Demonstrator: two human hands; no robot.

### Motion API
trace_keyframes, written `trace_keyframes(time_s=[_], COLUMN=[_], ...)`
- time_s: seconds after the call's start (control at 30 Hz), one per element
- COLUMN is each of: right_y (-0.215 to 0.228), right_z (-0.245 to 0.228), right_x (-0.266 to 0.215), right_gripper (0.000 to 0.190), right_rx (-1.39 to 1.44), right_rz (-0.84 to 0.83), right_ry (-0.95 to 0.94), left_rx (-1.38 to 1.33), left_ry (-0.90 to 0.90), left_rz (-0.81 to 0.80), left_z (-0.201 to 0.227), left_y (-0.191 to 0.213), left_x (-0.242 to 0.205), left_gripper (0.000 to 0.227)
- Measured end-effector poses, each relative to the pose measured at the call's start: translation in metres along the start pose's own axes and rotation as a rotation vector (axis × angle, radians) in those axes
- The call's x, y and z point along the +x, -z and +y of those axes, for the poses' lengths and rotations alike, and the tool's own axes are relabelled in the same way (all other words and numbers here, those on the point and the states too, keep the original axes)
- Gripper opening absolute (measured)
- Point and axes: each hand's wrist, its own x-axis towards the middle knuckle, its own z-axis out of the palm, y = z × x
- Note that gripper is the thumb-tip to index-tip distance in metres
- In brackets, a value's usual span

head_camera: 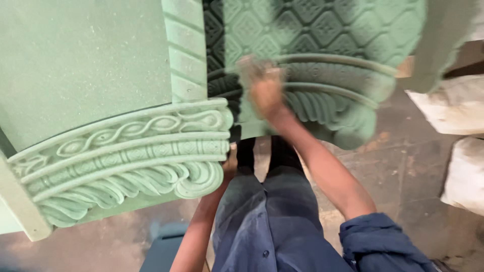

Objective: The person smooths and refines the surface of a large, light green, ornately carved foam piece using a small sanding block. They work on the curved edges and detailed patterns, moving their hands methodically across the surface to even out the texture.

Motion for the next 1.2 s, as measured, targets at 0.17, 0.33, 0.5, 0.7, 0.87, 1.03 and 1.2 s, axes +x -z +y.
trace_keyframes(time_s=[0.17, 0.33, 0.5, 0.7, 0.87, 1.03, 1.2], right_y=[0.128, 0.174, 0.19, 0.245, 0.252, 0.238, 0.24], right_z=[0.175, 0.183, 0.088, 0.064, 0.099, 0.153, 0.204], right_x=[-0.051, -0.107, -0.111, -0.094, -0.098, -0.08, -0.062], right_gripper=[0.053, 0.028, 0.021, 0.026, 0.027, 0.024, 0.026], right_rx=[0.045, 0.585, 0.913, 0.906, 0.982, 0.793, 0.764], right_rz=[0.043, 0.213, 0.191, 0.123, -0.015, 0.125, 0.166], right_ry=[-0.382, -0.767, -0.724, -0.434, -0.477, -0.213, -0.056], left_rx=[-0.052, -0.493, -1.021, -1.198, -1.246, -1.203, -1.201], left_ry=[-0.094, 0.009, 0.049, 0.203, 0.206, 0.261, 0.283], left_rz=[0.027, -0.311, -0.501, -0.577, -0.562, -0.377, -0.11], left_z=[0.036, 0.081, 0.129, 0.155, 0.167, 0.19, 0.217], left_y=[0.003, -0.028, -0.077, -0.11, -0.144, -0.196, -0.229], left_x=[0.007, 0.027, 0.082, 0.122, 0.124, 0.147, 0.157], left_gripper=[0.06, 0.053, 0.045, 0.024, 0.019, 0.02, 0.017])
